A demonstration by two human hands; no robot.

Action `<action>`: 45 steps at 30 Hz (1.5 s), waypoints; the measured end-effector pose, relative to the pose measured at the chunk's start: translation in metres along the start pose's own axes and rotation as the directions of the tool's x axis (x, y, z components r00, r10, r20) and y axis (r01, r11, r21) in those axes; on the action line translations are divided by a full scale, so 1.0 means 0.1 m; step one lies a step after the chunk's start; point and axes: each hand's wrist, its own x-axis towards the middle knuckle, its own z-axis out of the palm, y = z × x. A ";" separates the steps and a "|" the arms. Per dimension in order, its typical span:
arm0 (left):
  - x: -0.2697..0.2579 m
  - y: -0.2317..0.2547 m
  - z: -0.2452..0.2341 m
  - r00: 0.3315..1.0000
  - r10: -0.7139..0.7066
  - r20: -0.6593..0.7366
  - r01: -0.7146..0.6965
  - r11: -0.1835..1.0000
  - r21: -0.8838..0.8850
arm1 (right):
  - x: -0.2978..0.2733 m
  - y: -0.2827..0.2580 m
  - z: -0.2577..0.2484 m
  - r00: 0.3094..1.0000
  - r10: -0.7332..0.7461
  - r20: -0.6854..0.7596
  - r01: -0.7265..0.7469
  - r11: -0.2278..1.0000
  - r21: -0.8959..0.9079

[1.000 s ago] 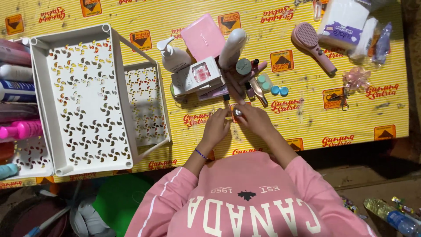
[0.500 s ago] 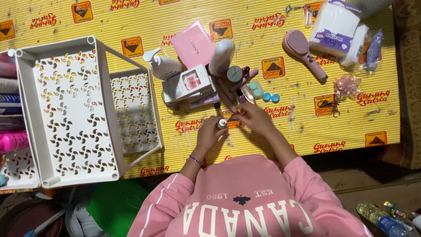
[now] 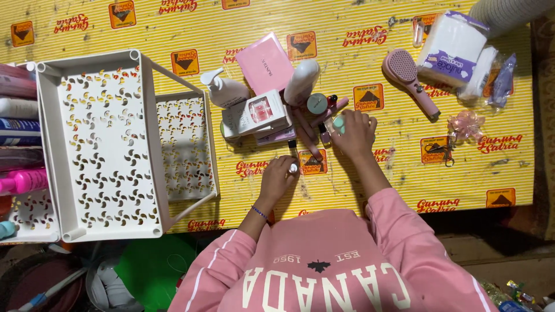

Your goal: Organizing various skincare and cosmetic products into a tiered plastic shelf.

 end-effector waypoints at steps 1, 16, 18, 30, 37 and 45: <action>0.01 -0.01 0.00 1.000 0.009 0.028 -0.010 1.000 0.021 | 0.01 -0.04 -0.02 0.998 -0.048 -0.031 0.048 0.999 -0.024; -0.19 0.01 -0.22 0.986 0.065 0.156 -0.052 0.995 -0.086 | 0.36 -0.50 -0.16 0.908 -0.304 -0.287 0.285 0.953 -0.106; -0.25 0.12 -0.33 0.990 0.069 0.123 -0.057 0.993 -0.100 | 0.32 -0.50 -0.20 0.906 -0.319 -0.279 0.304 0.948 -0.094; -0.77 0.93 -1.96 0.813 0.333 -0.477 -0.471 0.858 -0.204 | -0.31 -0.70 -0.70 0.894 0.045 -0.446 0.295 0.690 0.662; -1.41 0.22 -2.75 0.510 0.248 -0.824 -0.316 0.945 0.088 | -0.70 -1.98 -1.17 0.806 -0.192 -0.560 0.562 0.547 0.621; -2.00 -0.63 -3.36 0.255 0.018 -0.967 0.227 0.971 0.078 | -0.91 -3.52 -1.31 0.677 -0.577 -0.458 0.720 0.389 0.574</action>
